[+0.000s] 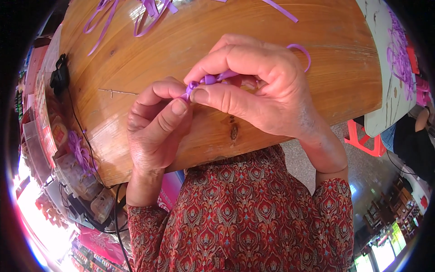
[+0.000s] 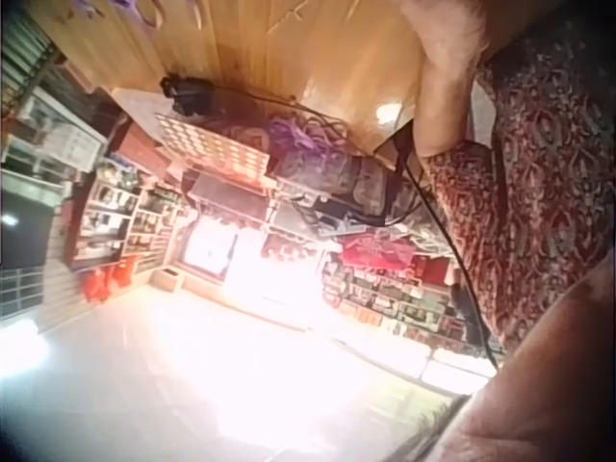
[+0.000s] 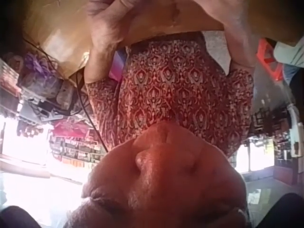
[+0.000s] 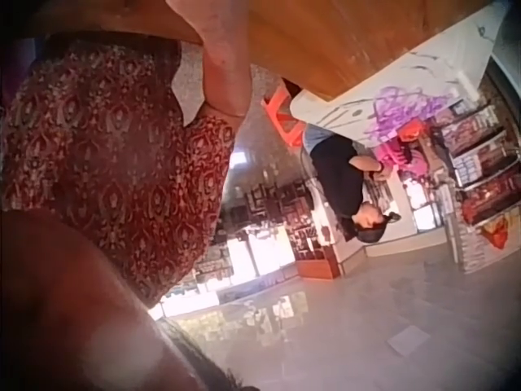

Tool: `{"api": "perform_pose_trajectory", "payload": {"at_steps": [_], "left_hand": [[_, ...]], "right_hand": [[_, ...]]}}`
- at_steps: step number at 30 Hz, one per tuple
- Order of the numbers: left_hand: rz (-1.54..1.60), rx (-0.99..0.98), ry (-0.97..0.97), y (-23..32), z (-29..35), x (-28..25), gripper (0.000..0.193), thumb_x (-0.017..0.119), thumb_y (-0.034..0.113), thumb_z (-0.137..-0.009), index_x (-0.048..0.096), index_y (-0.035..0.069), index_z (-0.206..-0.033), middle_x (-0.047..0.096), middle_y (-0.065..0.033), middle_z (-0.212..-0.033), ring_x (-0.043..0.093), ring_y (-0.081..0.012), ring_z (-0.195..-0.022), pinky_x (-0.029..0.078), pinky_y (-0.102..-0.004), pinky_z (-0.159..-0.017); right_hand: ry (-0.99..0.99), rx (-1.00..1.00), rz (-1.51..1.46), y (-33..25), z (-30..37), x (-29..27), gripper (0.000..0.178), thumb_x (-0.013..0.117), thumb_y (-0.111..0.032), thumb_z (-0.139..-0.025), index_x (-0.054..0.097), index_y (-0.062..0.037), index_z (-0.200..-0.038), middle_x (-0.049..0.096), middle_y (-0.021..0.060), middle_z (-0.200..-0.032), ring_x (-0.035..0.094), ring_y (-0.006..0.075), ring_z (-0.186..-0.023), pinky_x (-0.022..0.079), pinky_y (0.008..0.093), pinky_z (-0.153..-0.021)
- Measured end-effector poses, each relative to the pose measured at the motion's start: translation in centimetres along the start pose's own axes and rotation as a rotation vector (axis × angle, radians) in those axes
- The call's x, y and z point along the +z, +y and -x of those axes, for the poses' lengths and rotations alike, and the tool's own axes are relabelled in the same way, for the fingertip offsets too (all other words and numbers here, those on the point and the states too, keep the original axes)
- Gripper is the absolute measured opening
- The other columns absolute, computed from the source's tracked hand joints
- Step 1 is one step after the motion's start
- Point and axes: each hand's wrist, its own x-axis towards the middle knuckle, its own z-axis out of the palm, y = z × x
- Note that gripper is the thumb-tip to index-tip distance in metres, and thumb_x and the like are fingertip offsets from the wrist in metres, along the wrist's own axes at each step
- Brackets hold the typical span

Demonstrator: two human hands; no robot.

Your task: The person picks up a purple ribbon and ties a series of knots along its length by hand. After completing the knots, the person places the ribbon onto a pile of other purple ribbons on the wooden table.

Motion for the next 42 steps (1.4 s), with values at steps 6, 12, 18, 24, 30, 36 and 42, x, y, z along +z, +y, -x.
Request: {"api": "perform_pose_trajectory", "payload": {"at_steps": [6,12,18,24,30,36,42], "left_hand": [[0.047,-0.045,-0.002,0.49,0.23,0.16,0.014,0.061,-0.005,-0.086,0.061,0.000,-0.099,0.061,-0.0012,-0.094,0.055,-0.0070,-0.089,0.045,-0.0213,-0.081],[0.050,-0.070,-0.008,0.52,0.19,0.09,0.012,0.060,-0.003,-0.088,0.061,0.001,-0.099,0.061,-0.0008,-0.094,0.055,-0.0065,-0.088,0.044,-0.0212,-0.081],[-0.033,-0.045,0.033,0.52,0.39,0.62,0.011,0.060,0.001,-0.089,0.062,0.002,-0.100,0.061,0.0007,-0.092,0.053,-0.0048,-0.086,0.043,-0.0190,-0.077],[-0.124,-0.011,0.093,0.27,0.30,0.87,0.011,0.060,0.007,-0.090,0.061,0.002,-0.099,0.062,-0.0024,-0.090,0.046,-0.0041,-0.067,0.036,-0.0185,-0.055],[-0.063,-0.043,0.082,0.59,0.41,0.75,0.011,0.061,0.001,-0.089,0.063,0.001,-0.100,0.062,0.0017,-0.089,0.053,-0.0034,-0.082,0.042,-0.0174,-0.073],[-0.061,-0.039,0.077,0.68,0.51,0.50,0.011,0.060,0.001,-0.089,0.062,0.000,-0.100,0.062,0.0016,-0.090,0.053,-0.0035,-0.082,0.043,-0.0172,-0.073],[-0.121,0.000,0.074,0.74,0.61,0.78,0.012,0.061,0.002,-0.089,0.062,0.000,-0.101,0.061,0.0024,-0.089,0.052,-0.0026,-0.080,0.042,-0.0165,-0.071]], "right_hand": [[0.030,0.147,-0.175,-0.27,0.10,0.38,0.013,0.068,0.002,-0.075,0.066,0.0018,-0.088,0.056,0.0055,-0.080,0.050,0.0103,-0.072,0.036,0.0223,-0.061],[0.068,0.278,-0.365,-0.07,0.11,0.68,0.012,0.068,-0.002,-0.076,0.065,0.0019,-0.087,0.056,0.0047,-0.079,0.046,0.0101,-0.072,0.033,0.0226,-0.063],[0.096,0.277,-0.346,-0.17,0.21,0.56,0.012,0.067,-0.001,-0.077,0.065,0.0017,-0.088,0.055,0.0039,-0.080,0.045,0.0098,-0.073,0.033,0.0220,-0.064],[0.124,0.257,-0.362,-0.10,0.31,0.51,0.011,0.065,0.000,-0.078,0.064,0.0021,-0.088,0.055,0.0041,-0.081,0.045,0.0098,-0.075,0.034,0.0210,-0.066],[0.155,0.269,-0.440,0.38,0.31,0.56,0.010,0.061,-0.002,-0.082,0.063,0.0030,-0.090,0.055,0.0044,-0.081,0.046,0.0102,-0.076,0.034,0.0215,-0.065],[0.151,0.278,-0.436,0.37,0.27,0.64,0.011,0.061,-0.004,-0.083,0.063,0.0033,-0.090,0.054,0.0046,-0.081,0.046,0.0106,-0.076,0.034,0.0216,-0.064],[0.155,0.261,-0.437,0.36,0.30,0.61,0.011,0.060,-0.004,-0.083,0.063,0.0038,-0.091,0.054,0.0043,-0.081,0.045,0.0103,-0.075,0.034,0.0218,-0.063]]}}
